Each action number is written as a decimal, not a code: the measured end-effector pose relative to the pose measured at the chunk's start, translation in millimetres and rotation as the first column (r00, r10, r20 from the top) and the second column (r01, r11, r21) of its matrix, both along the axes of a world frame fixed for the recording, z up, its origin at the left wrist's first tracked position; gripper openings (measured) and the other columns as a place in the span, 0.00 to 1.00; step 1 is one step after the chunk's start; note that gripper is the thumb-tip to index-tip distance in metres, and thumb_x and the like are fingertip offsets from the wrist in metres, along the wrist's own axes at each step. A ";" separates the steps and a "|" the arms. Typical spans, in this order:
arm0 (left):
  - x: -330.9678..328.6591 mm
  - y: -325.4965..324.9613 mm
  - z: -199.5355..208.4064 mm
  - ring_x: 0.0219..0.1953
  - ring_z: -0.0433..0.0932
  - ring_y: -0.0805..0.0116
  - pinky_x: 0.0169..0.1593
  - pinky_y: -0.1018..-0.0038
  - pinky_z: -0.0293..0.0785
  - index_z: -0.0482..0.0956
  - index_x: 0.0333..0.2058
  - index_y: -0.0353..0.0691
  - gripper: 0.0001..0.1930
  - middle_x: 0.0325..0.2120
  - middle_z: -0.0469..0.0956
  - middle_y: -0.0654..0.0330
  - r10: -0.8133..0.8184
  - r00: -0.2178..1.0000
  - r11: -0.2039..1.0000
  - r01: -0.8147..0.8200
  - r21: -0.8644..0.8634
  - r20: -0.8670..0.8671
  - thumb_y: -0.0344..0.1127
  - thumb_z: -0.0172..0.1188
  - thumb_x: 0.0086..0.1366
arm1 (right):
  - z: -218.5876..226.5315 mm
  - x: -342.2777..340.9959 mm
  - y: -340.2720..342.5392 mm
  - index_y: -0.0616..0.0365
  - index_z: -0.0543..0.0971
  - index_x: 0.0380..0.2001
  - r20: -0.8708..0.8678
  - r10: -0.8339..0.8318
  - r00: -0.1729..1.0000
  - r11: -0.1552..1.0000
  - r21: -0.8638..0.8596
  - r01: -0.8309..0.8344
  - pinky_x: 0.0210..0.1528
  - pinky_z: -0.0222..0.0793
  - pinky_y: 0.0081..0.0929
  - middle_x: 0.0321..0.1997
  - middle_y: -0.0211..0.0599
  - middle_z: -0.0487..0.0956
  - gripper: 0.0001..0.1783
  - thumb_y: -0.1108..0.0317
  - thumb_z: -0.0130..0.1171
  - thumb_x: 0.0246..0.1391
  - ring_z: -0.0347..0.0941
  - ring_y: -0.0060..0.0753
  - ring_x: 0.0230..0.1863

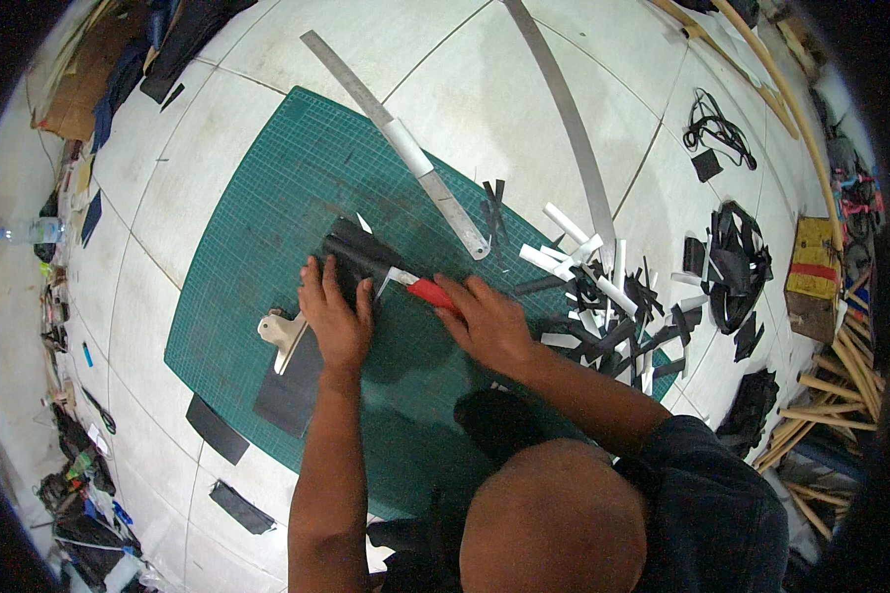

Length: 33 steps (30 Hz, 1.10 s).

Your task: The person cuts pieces of black fabric using a utility knife and a metal ruler on a green cutting mat.

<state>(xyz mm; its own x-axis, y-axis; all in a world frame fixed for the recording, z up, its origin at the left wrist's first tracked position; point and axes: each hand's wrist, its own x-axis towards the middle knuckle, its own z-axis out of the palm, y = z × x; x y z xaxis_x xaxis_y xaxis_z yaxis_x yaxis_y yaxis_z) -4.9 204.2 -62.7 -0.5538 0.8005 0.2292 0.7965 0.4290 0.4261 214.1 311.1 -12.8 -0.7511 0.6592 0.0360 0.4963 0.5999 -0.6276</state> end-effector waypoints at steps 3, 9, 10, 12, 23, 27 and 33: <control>0.3 -2.5 -6.4 0.68 0.60 0.36 0.68 0.45 0.55 0.68 0.63 0.36 0.33 0.66 0.62 0.38 0.008 0.999 1.000 -0.008 -0.018 -0.038 0.45 0.65 0.65 | -1.5 -6.5 3.5 0.55 0.74 0.61 0.035 0.020 0.999 1.000 -0.002 -0.020 0.33 0.76 0.37 0.38 0.41 0.73 0.27 0.59 0.62 0.61 0.77 0.41 0.33; 3.8 -0.3 -7.5 0.68 0.60 0.39 0.68 0.47 0.56 0.68 0.63 0.37 0.35 0.66 0.63 0.40 0.036 0.995 0.997 -0.042 -0.071 -0.091 0.51 0.65 0.64 | 5.9 -11.7 11.6 0.53 0.75 0.61 0.175 0.041 0.984 0.999 -0.029 -0.036 0.33 0.74 0.36 0.36 0.39 0.73 0.26 0.59 0.62 0.61 0.76 0.41 0.33; 3.2 -1.3 -7.1 0.68 0.60 0.39 0.68 0.47 0.56 0.68 0.63 0.37 0.35 0.66 0.63 0.41 0.039 0.994 0.997 -0.046 -0.069 -0.101 0.52 0.65 0.64 | 8.6 -8.7 13.2 0.52 0.75 0.61 0.180 0.044 0.983 0.999 -0.028 -0.039 0.33 0.74 0.36 0.36 0.39 0.73 0.26 0.59 0.62 0.61 0.76 0.41 0.33; 4.4 -3.6 -8.1 0.68 0.61 0.40 0.68 0.47 0.56 0.68 0.63 0.37 0.35 0.66 0.64 0.41 0.052 0.993 0.994 -0.062 -0.095 -0.104 0.52 0.64 0.64 | 8.9 -13.4 14.8 0.52 0.75 0.61 0.162 0.059 0.985 0.998 -0.037 -0.054 0.33 0.73 0.36 0.35 0.39 0.72 0.26 0.59 0.62 0.61 0.75 0.41 0.33; 5.5 -0.8 -4.5 0.69 0.60 0.41 0.69 0.48 0.55 0.69 0.63 0.40 0.36 0.67 0.62 0.43 0.083 0.995 0.990 -0.089 -0.110 -0.060 0.53 0.66 0.62 | 4.5 -17.5 25.0 0.50 0.76 0.58 0.140 0.102 0.985 0.993 -0.064 -0.094 0.31 0.75 0.44 0.36 0.40 0.73 0.24 0.56 0.60 0.61 0.76 0.48 0.33; 8.6 -1.6 -2.6 0.69 0.59 0.41 0.69 0.48 0.55 0.69 0.63 0.40 0.36 0.67 0.62 0.43 0.071 0.997 0.990 -0.076 -0.118 -0.041 0.52 0.66 0.62 | -1.9 -7.8 17.1 0.49 0.76 0.59 0.144 0.053 0.988 0.998 -0.052 -0.046 0.31 0.75 0.44 0.36 0.40 0.72 0.24 0.55 0.61 0.61 0.76 0.47 0.33; 4.4 -2.1 -7.6 0.69 0.60 0.40 0.68 0.47 0.55 0.70 0.63 0.40 0.35 0.67 0.62 0.42 0.055 0.997 0.997 -0.058 -0.054 -0.051 0.52 0.67 0.62 | -2.0 -34.4 28.6 0.49 0.76 0.60 0.111 0.090 0.990 0.996 -0.006 -0.089 0.31 0.74 0.42 0.34 0.40 0.72 0.25 0.56 0.62 0.60 0.76 0.45 0.32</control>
